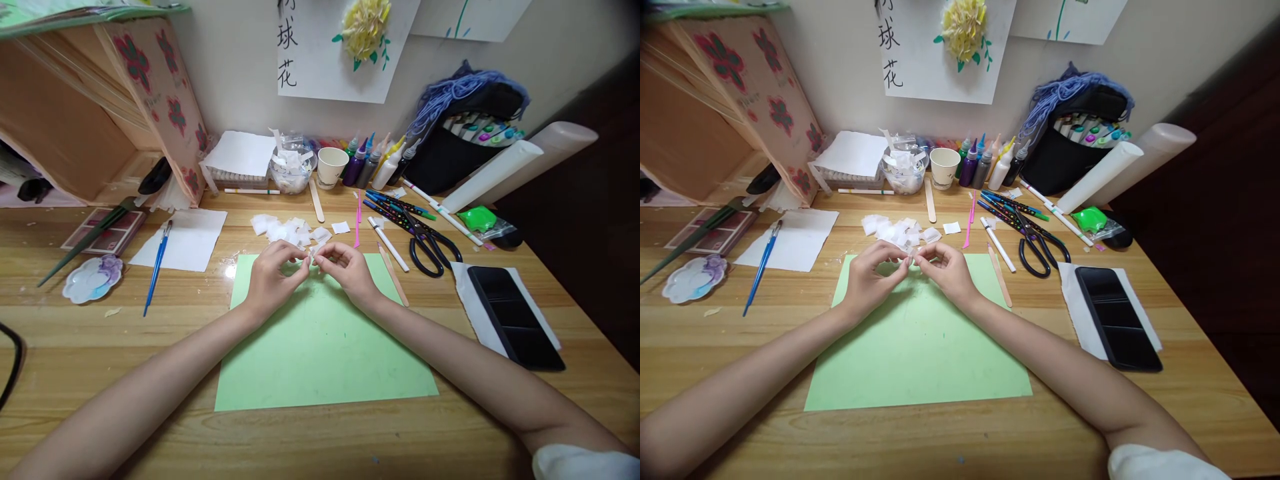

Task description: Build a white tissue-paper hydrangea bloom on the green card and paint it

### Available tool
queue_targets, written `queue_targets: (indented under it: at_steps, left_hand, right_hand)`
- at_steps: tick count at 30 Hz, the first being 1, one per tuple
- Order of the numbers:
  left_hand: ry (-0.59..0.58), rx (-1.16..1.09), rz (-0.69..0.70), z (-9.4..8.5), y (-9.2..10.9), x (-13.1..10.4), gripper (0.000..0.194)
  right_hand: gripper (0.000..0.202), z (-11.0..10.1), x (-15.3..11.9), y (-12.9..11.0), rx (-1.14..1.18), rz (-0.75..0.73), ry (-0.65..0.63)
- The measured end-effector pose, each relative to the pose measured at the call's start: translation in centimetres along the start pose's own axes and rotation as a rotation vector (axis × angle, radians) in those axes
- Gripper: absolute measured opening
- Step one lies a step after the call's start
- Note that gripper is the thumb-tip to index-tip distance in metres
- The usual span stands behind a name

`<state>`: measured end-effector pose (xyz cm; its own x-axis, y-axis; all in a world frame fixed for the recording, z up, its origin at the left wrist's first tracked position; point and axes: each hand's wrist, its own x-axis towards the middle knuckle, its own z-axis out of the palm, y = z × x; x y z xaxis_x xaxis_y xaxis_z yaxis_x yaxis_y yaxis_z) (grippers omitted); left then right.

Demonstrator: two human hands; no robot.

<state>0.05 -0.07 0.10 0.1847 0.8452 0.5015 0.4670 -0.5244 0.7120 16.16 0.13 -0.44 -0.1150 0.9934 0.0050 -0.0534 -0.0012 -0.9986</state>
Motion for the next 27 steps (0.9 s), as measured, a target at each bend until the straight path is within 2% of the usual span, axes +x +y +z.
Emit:
queue_targets:
  at_steps: [7,17,21,24,27]
  left_hand:
    - [0.011,0.012,-0.006,0.1,0.0,0.0,0.006]
    - [-0.051,0.042,-0.071,0.0,0.1,0.1,0.009]
    - [-0.041,0.111,-0.197,-0.1,0.3,0.2,0.012]
    - [-0.024,0.144,-0.266,-0.1,0.2,0.3,0.011]
    - [-0.021,0.153,-0.278,-0.1,0.1,0.3,0.011]
  right_hand:
    - [0.022,0.0,0.0,0.0,-0.039,-0.024,-0.026]
    - [0.018,0.1,0.0,0.4,-0.087,-0.036,0.031]
    - [0.006,-0.5,0.1,0.2,-0.447,-0.223,0.069]
    - [0.003,-0.8,0.0,0.0,-0.732,-0.391,0.014]
    - [0.003,-0.7,-0.2,0.1,-0.857,-0.49,-0.036]
